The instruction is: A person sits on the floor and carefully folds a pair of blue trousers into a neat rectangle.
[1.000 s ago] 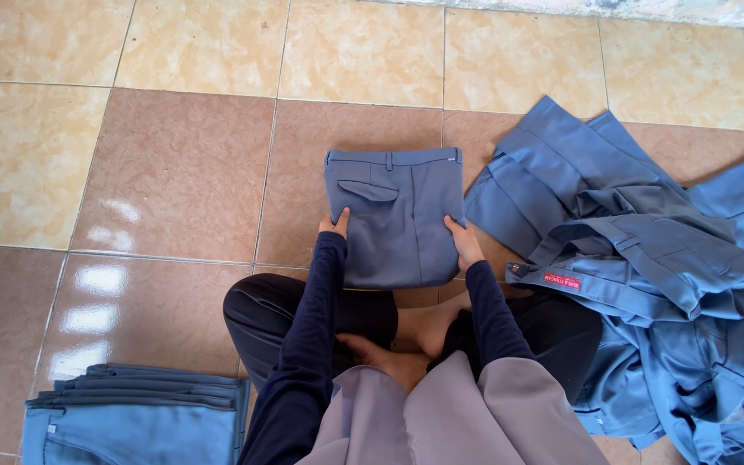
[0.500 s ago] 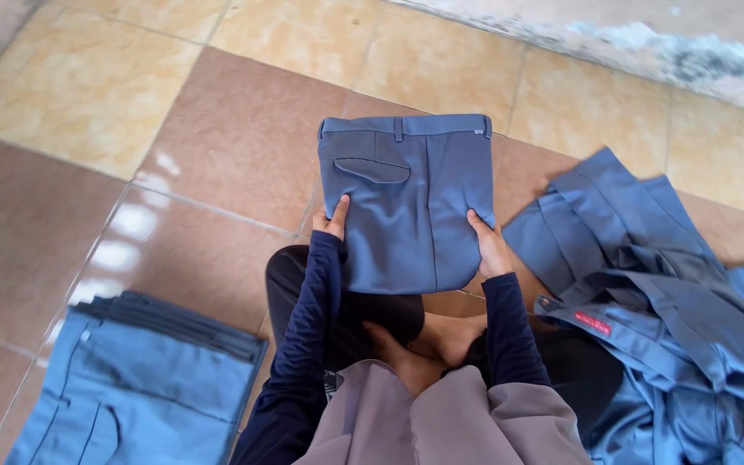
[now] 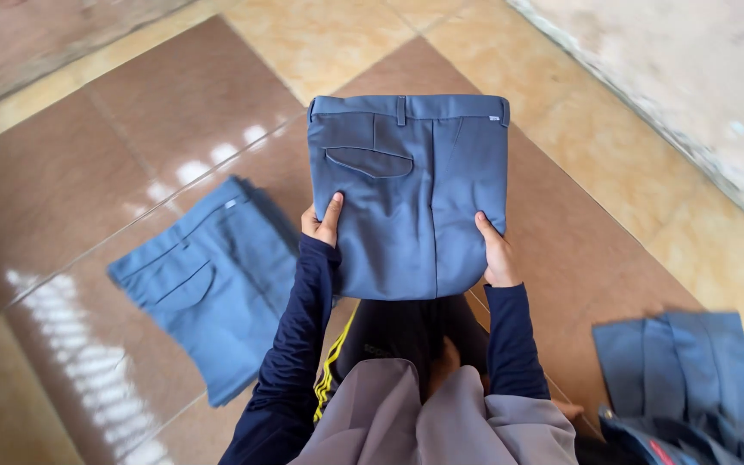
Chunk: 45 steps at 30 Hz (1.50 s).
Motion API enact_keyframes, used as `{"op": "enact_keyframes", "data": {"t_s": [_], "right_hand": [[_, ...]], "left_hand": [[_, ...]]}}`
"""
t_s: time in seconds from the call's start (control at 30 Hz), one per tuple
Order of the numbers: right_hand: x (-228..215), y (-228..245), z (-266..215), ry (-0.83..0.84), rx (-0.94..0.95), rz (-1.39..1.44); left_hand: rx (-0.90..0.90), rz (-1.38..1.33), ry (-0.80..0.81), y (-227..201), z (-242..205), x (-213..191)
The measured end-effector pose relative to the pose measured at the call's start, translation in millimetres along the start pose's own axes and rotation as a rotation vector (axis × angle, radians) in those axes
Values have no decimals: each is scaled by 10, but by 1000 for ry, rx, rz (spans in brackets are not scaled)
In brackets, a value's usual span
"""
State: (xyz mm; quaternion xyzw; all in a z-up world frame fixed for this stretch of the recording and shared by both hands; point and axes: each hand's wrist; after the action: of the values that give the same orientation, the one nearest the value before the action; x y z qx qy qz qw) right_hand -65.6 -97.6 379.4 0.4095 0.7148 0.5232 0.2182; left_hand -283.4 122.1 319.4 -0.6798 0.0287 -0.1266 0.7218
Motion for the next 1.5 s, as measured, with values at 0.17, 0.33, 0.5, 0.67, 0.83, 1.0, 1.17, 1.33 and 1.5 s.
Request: {"op": "enact_keyframes", "data": {"t_s": [0.17, 0.33, 0.5, 0.67, 0.83, 1.0, 1.17, 1.33, 1.5], "right_hand": [[803, -116, -37, 209, -5, -48], [1627, -252, -221, 396, -6, -115], [2415, -849, -346, 478, 40, -161], [2842, -1712, -293, 525, 43, -258], [2603, -2331, -134, 650, 146, -456], [2347, -2875, 293, 775, 282, -549], [2272, -2979, 517, 829, 379, -522], [2226, -2892, 407, 856, 304, -612], [2219, -2947, 415, 835, 143, -778]], "left_hand": [[48, 18, -172, -392, -73, -884], [104, 57, -372, -727, -317, -1769], [118, 200, -557, -497, -497, -2768], [4, 247, -682, 60, -771, -3479], [-227, 295, -723, 1466, -1011, -4118], [-708, 385, -549, 2059, -1326, -4283], [-675, 242, -566, 2016, -1444, -4433], [-685, 364, -533, 1839, -1497, -4299], [-852, 895, -496, 1589, -1422, -3973]]}}
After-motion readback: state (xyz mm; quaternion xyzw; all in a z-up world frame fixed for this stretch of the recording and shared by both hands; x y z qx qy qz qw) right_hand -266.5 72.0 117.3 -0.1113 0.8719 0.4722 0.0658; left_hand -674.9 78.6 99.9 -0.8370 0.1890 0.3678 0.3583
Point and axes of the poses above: each hand's wrist, its own z-axis towards the middle knuckle, its own x-axis out of the palm, y = z × x, and after that the axes turned 7 degrees about x, right-handed
